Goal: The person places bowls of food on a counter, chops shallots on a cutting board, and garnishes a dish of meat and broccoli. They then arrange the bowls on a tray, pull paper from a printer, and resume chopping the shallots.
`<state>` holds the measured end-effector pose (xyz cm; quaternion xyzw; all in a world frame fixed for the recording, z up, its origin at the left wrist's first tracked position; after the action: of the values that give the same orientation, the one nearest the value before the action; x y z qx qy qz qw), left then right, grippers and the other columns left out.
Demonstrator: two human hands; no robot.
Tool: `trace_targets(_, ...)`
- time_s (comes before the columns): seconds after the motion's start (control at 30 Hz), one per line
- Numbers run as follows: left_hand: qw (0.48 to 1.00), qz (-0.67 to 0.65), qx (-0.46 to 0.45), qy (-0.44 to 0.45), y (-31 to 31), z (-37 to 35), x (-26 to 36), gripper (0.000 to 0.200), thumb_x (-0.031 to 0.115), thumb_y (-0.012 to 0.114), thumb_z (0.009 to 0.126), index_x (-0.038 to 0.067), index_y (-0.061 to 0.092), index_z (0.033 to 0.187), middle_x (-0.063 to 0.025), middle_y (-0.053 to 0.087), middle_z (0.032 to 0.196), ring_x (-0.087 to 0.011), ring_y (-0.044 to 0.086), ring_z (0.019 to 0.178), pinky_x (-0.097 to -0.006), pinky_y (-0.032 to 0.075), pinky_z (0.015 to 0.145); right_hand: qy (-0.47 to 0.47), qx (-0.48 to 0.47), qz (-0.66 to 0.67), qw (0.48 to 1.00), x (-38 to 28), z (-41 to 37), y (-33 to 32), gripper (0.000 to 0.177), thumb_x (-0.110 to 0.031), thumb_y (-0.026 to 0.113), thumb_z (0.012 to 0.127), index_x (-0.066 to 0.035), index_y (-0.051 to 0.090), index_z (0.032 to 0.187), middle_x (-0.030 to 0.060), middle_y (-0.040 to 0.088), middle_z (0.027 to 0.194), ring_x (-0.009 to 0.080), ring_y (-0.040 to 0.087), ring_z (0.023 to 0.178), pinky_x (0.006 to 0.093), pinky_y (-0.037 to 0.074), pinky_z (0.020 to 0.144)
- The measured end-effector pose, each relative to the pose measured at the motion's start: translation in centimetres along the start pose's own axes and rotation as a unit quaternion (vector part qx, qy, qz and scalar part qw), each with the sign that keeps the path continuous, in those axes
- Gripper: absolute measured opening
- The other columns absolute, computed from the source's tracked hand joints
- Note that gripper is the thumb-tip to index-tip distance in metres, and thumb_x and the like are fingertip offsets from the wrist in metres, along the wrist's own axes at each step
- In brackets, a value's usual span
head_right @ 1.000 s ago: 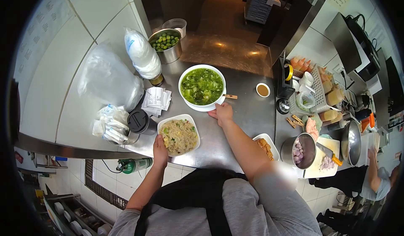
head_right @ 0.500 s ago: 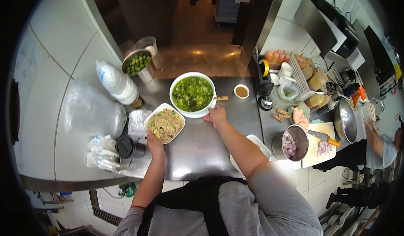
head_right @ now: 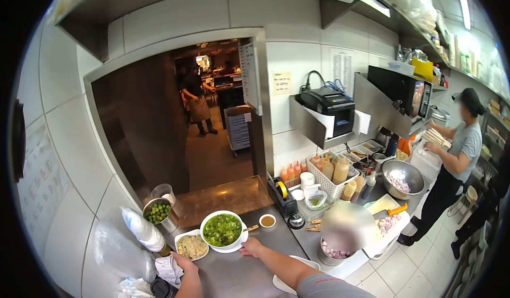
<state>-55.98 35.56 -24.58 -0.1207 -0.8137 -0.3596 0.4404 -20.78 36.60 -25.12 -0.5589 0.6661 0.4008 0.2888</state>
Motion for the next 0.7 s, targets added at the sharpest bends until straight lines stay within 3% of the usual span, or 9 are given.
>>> trace_targets(0.1, 0.986, 0.118, 0.106, 0.043, -0.6, 0.1, 1.5, 0.069, 0.055, 0.034, 0.102, -0.002, 0.048, 0.138, -0.0182, 0.052, 0.14, -0.0319, 0.055, 0.122, -0.0366, 0.042, 0.103, 0.052, -0.034, -0.032, 0.998, 0.3, -4.2, -0.2, 0.037, -0.017, 0.056, 0.099, -0.005, 0.048, 0.133, 0.0131, 0.057, 0.127, 0.0216, 0.06, 0.109, 0.0364, 0.054, 0.089)
trace_targets(0.2, 0.949, 0.289, 0.108, 0.065, -0.6, -0.9, 3.2, 0.068, 0.054, 0.034, 0.103, -0.004, 0.049, 0.136, -0.0213, 0.053, 0.139, -0.0332, 0.056, 0.121, -0.0389, 0.045, 0.1, 0.002, -0.068, -0.031, 0.997, -0.8, -11.2, -1.3, 0.044, -0.02, 0.055, 0.1, -0.005, 0.044, 0.141, 0.0117, 0.058, 0.125, 0.0192, 0.061, 0.107, 0.0336, 0.054, 0.089)
trace_targets(0.27, 0.945, 0.303, 0.092, 0.081, -0.2, -0.5, 3.1, 0.065, 0.05, 0.034, 0.104, -0.006, 0.049, 0.134, -0.0242, 0.053, 0.136, -0.0355, 0.058, 0.117, -0.041, 0.048, 0.097, -0.05, -0.136, -0.112, 0.983, -0.8, -15.6, -3.0, 0.05, -0.023, 0.052, 0.102, -0.006, 0.038, 0.147, 0.0097, 0.057, 0.128, 0.0161, 0.062, 0.107, 0.0316, 0.052, 0.092)
trace_targets(0.33, 0.985, 0.127, 0.096, 0.073, -0.9, -0.8, 2.2, 0.064, 0.048, 0.035, 0.104, -0.006, 0.045, 0.137, -0.0259, 0.051, 0.137, -0.0369, 0.057, 0.116, -0.0414, 0.047, 0.098, -0.055, -0.169, -0.142, 0.974, -1.6, -22.8, -5.2, 0.048, -0.024, 0.051, 0.103, -0.007, 0.039, 0.147, 0.0071, 0.057, 0.13, 0.0139, 0.062, 0.107, 0.0299, 0.051, 0.095)
trace_targets(0.4, 0.989, 0.11, 0.059, 0.08, -1.4, -1.7, 1.1, 0.063, 0.046, 0.036, 0.104, -0.005, 0.039, 0.141, -0.0222, 0.047, 0.142, -0.0336, 0.053, 0.121, -0.0414, 0.044, 0.101, -0.061, -0.22, -0.106, 0.968, -0.2, -27.4, -8.5, 0.046, -0.025, 0.051, 0.104, -0.008, 0.043, 0.145, 0.0062, 0.057, 0.131, 0.0137, 0.061, 0.108, 0.0289, 0.05, 0.096)
trace_targets(0.47, 0.972, 0.205, -0.041, 0.11, -1.3, -5.7, -0.1, 0.057, 0.04, 0.037, 0.105, -0.003, 0.036, 0.142, -0.0175, 0.044, 0.144, -0.028, 0.047, 0.126, -0.0393, 0.041, 0.104, -0.031, -0.213, -0.092, 0.972, -0.2, -33.4, -11.8, 0.043, -0.025, 0.052, 0.103, -0.008, 0.046, 0.143, 0.0058, 0.059, 0.129, 0.0138, 0.061, 0.109, 0.0288, 0.05, 0.095)
trace_targets(0.53, 0.959, 0.257, -0.077, 0.088, -3.3, -9.1, -4.0, 0.045, 0.03, 0.038, 0.104, 0.005, 0.039, 0.141, -0.0125, 0.045, 0.14, -0.0222, 0.048, 0.118, -0.0361, 0.042, 0.099, -0.045, -0.228, -0.048, 0.971, 1.6, -37.1, -15.5, 0.046, -0.026, 0.054, 0.102, -0.009, 0.046, 0.144, 0.0059, 0.06, 0.128, 0.0139, 0.063, 0.106, 0.0291, 0.051, 0.094)
trace_targets(0.57, 0.959, 0.261, -0.104, 0.04, -3.8, -13.1, -5.7, 0.043, 0.028, 0.04, 0.103, 0.007, 0.04, 0.141, -0.0113, 0.046, 0.138, -0.0211, 0.05, 0.113, -0.0348, 0.043, 0.096, -0.066, -0.233, -0.032, 0.97, 1.7, -39.2, -17.0, 0.043, -0.026, 0.055, 0.102, -0.011, 0.049, 0.142, 0.0029, 0.061, 0.123, 0.0103, 0.062, 0.1, 0.026, 0.052, 0.088)
trace_targets(0.7, 0.908, 0.325, -0.263, 0.04, -2.2, -31.1, -8.6, 0.038, 0.026, 0.046, 0.103, 0.009, 0.044, 0.137, -0.0054, 0.049, 0.133, -0.0158, 0.054, 0.098, -0.029, 0.046, 0.08, -0.023, -0.219, 0.113, 0.969, 7.9, -41.4, -23.5, 0.041, -0.026, 0.06, 0.099, -0.009, 0.054, 0.136, 0.0028, 0.066, 0.109, 0.0096, 0.063, 0.092, 0.0244, 0.052, 0.083)
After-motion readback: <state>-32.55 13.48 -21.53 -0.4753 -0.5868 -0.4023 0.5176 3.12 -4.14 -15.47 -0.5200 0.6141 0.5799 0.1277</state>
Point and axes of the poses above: each hand's wrist, its own z-axis towards the middle knuckle, its own y-axis out of the palm, x = y × z, the point moved 9 cm from there along z, towards the middle knuckle
